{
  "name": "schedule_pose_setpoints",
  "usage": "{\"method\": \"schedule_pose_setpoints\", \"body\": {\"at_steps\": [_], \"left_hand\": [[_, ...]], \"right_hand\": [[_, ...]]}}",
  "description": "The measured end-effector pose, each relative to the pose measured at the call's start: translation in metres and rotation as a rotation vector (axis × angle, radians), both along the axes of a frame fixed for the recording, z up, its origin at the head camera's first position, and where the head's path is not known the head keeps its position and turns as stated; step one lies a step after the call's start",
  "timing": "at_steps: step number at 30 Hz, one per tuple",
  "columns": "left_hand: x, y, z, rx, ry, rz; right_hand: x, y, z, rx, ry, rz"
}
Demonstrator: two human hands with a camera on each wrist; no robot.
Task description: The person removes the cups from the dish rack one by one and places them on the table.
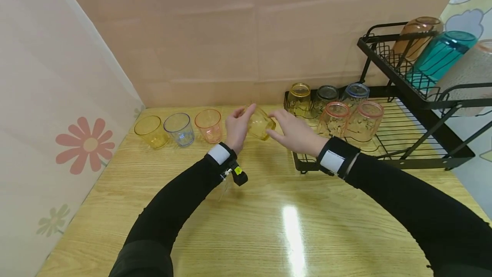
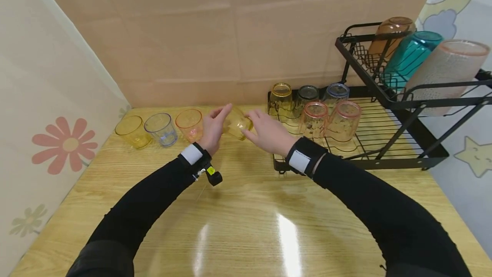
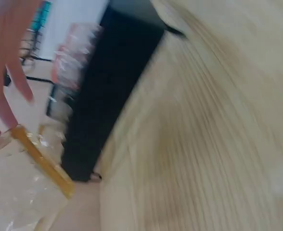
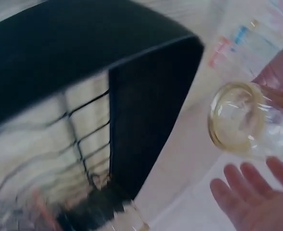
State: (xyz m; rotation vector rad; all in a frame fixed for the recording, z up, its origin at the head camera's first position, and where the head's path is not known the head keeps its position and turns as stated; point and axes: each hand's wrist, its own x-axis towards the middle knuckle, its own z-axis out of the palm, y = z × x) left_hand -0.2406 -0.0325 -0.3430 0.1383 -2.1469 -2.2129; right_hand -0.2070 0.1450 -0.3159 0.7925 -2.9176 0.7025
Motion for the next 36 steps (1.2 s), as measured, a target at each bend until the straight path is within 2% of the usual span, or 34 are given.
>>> {"method": "schedule_pose_setpoints", "body": {"at_steps": [3, 5, 8, 16, 18, 22, 29, 36], "left_hand": [[-0.006, -0.005, -0.008, -0.157, 0.034, -0.025], [-0.008, -0.008, -0.011, -0.245, 0.06, -0.044], [-0.011, -0.01, -0.015, -0.368, 0.099, -0.06], [-0.023, -0.013, -0.023, -0.77, 0.208, -0.108], [-0.028, -0.013, -0.025, -0.84, 0.234, -0.11], [-0.034, -0.014, -0.029, -0.893, 0.256, -0.101], [-0.04, -0.013, -0.036, -0.864, 0.226, -0.089], [-0.044, -0.013, -0.041, -0.854, 0.204, -0.085]], "right_hand": [[0.011, 0.009, 0.001, 0.151, 0.033, 0.111], [0.018, 0.015, 0.002, 0.211, 0.06, 0.178], [0.025, 0.024, 0.007, 0.269, 0.078, 0.234], [0.025, 0.05, 0.017, 0.334, 0.092, 0.223], [0.025, 0.055, 0.019, 0.341, 0.11, 0.221], [0.025, 0.063, 0.023, 0.365, 0.134, 0.221], [0.024, 0.074, 0.034, 0.401, 0.134, 0.178], [0.016, 0.091, 0.039, 0.431, 0.12, 0.101]]}}
